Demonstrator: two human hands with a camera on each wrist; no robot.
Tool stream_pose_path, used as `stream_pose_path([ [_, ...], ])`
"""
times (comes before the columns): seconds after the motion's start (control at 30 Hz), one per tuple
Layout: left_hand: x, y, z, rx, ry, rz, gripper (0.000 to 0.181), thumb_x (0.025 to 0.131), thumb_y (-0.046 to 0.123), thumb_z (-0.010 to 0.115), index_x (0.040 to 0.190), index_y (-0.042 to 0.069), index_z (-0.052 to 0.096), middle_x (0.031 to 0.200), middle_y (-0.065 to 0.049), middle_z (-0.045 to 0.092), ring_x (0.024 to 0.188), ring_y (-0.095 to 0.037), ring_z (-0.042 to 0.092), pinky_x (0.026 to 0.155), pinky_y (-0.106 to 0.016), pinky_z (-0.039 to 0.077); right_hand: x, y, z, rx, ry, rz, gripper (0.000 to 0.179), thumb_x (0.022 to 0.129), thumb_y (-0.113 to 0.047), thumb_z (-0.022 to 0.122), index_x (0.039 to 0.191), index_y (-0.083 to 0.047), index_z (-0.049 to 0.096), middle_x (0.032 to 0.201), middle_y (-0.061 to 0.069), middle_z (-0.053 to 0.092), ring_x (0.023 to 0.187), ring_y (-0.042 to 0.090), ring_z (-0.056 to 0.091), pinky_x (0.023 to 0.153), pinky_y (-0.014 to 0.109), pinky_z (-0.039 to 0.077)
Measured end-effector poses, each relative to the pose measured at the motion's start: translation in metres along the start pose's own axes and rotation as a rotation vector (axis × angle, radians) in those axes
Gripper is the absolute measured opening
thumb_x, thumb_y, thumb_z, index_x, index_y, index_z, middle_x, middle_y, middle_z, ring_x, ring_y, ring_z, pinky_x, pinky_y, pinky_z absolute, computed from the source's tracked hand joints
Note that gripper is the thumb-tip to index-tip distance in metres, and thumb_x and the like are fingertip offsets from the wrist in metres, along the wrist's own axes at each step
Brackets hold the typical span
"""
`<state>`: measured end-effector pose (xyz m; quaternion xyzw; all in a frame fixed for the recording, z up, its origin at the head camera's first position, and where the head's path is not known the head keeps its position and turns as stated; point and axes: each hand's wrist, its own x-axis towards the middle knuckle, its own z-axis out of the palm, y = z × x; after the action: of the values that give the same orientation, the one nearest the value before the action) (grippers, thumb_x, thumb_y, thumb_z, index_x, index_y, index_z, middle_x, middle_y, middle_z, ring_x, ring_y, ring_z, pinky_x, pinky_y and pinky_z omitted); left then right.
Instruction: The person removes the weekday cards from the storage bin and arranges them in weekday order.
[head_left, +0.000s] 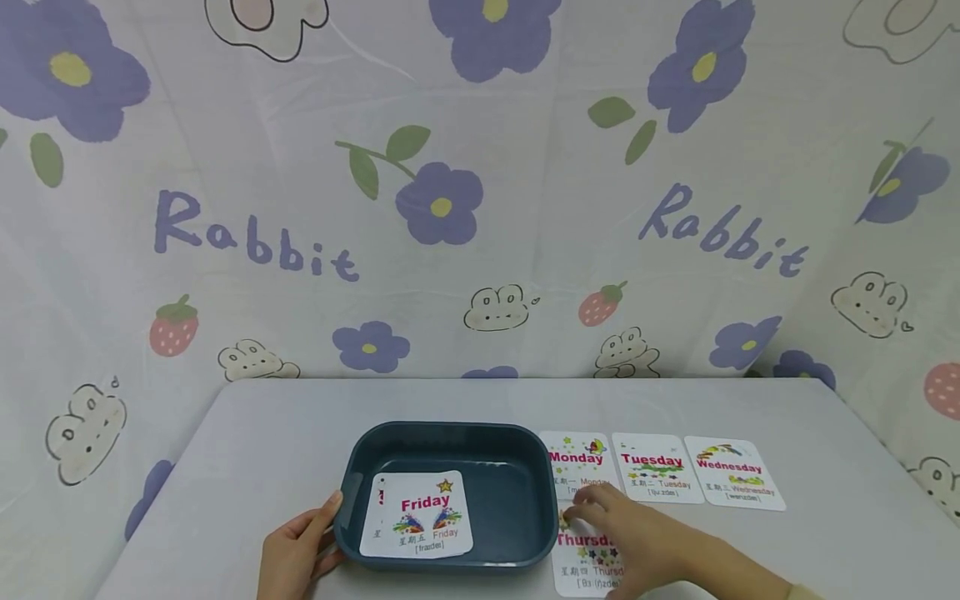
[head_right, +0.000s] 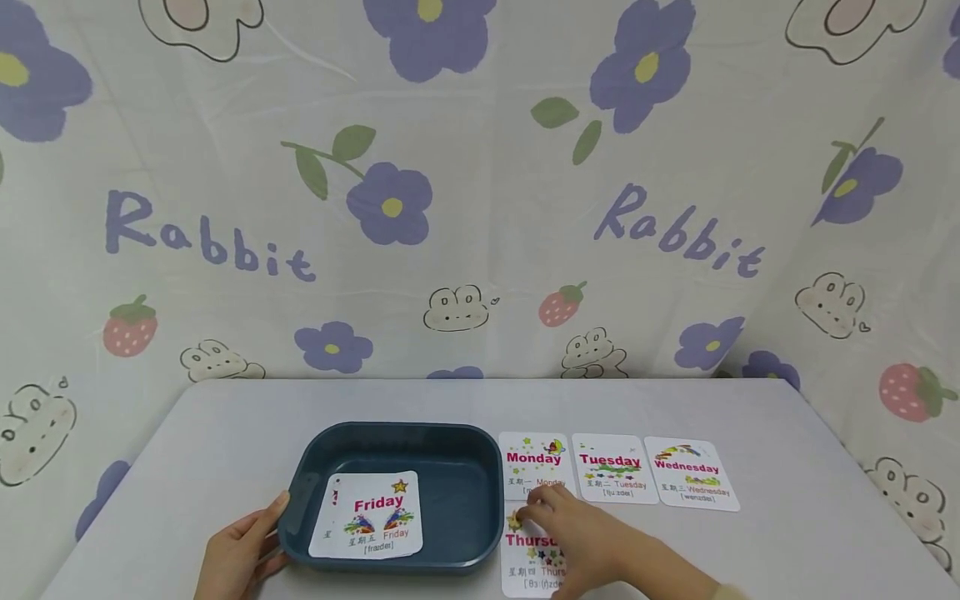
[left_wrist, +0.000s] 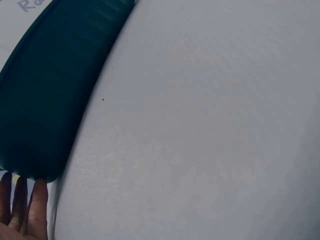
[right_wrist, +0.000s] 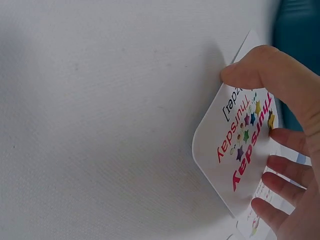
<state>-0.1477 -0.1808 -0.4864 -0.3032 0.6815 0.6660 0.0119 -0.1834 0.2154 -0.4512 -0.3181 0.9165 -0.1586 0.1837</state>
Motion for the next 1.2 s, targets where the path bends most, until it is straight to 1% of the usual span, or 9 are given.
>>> stream_pose_path([
  [0.17,-0.0002,0.0002,-0.0001,0.006,-0.001,0.004,0.079,0.068,0.06,0.071,0.104,-0.009,0.063,0.092,-0.015,0.069,0.075,-0.018,0.069,0.061,-0.033,0.056,-0.0012,-0.0018,-0.0002,0.019,-0.001,0.007,0.085,0.055,-0.066,0.075,0.126,-0.027,0.05,0.127,0.0,0.044,0.109,0.021,0.045,0.09,0.048,0.047],
  [0.4,-0.0013,0.0005,0.0004,-0.007,0.0,-0.003,0.078,0.068,0.06,0.071,0.104,-0.009,0.063,0.091,-0.014,0.069,0.074,-0.017,0.069,0.061,-0.032,0.056,-0.0009,-0.0018,-0.0014,0.028,-0.014,0.013,0.083,0.054,-0.067,0.073,0.126,-0.033,0.049,0.127,-0.002,0.044,0.105,0.021,0.047,0.09,0.05,0.047],
  [0.63,-0.0016,0.0004,0.0005,-0.011,-0.001,-0.004,0.079,0.067,0.06,0.071,0.104,-0.01,0.062,0.09,-0.013,0.07,0.073,-0.017,0.069,0.061,-0.032,0.056,-0.0018,0.0004,-0.0004,0.028,-0.023,0.013,0.084,0.056,-0.061,0.076,0.128,-0.03,0.048,0.129,0.0,0.043,0.107,0.021,0.046,0.092,0.05,0.045],
  [0.8,-0.0012,0.0009,0.0009,-0.014,-0.001,0.0,0.079,0.068,0.059,0.071,0.105,-0.01,0.062,0.091,-0.013,0.069,0.073,-0.017,0.069,0.061,-0.033,0.056,-0.0028,0.0021,-0.0001,0.047,-0.028,0.013,0.082,0.058,-0.059,0.077,0.129,-0.03,0.047,0.13,0.001,0.041,0.107,0.021,0.046,0.091,0.05,0.046],
  [0.93,-0.0017,0.0015,0.0011,-0.01,0.001,-0.001,0.079,0.069,0.059,0.071,0.106,-0.01,0.061,0.09,-0.013,0.069,0.072,-0.017,0.069,0.061,-0.033,0.056,-0.0037,0.002,0.0001,0.065,-0.03,0.018,0.079,0.058,-0.06,0.076,0.127,-0.034,0.047,0.131,0.001,0.04,0.106,0.022,0.045,0.09,0.05,0.047],
  [1.03,-0.0018,0.0013,0.0012,-0.007,0.001,0.001,0.079,0.069,0.059,0.071,0.107,-0.011,0.061,0.09,-0.013,0.069,0.072,-0.017,0.069,0.061,-0.033,0.056,-0.0052,0.0014,0.0,0.048,-0.017,0.006,0.077,0.06,-0.064,0.073,0.126,-0.037,0.046,0.13,0.0,0.04,0.106,0.021,0.046,0.088,0.048,0.049],
  [1.1,-0.0015,0.0011,0.0011,-0.007,-0.001,0.002,0.08,0.068,0.059,0.071,0.107,-0.011,0.061,0.089,-0.013,0.069,0.072,-0.017,0.069,0.061,-0.033,0.056,-0.0059,0.0011,-0.0009,0.018,0.004,-0.014,0.074,0.061,-0.062,0.074,0.125,-0.036,0.048,0.129,-0.001,0.04,0.106,0.019,0.046,0.088,0.045,0.049],
  [1.2,-0.0012,0.0008,0.0009,-0.01,0.0,0.0,0.081,0.068,0.059,0.071,0.107,-0.011,0.06,0.089,-0.013,0.069,0.072,-0.017,0.069,0.061,-0.033,0.056,-0.0053,0.0004,-0.0044,-0.022,0.049,-0.017,0.07,0.063,-0.057,0.076,0.124,-0.033,0.05,0.127,-0.002,0.041,0.104,0.016,0.047,0.087,0.041,0.05],
])
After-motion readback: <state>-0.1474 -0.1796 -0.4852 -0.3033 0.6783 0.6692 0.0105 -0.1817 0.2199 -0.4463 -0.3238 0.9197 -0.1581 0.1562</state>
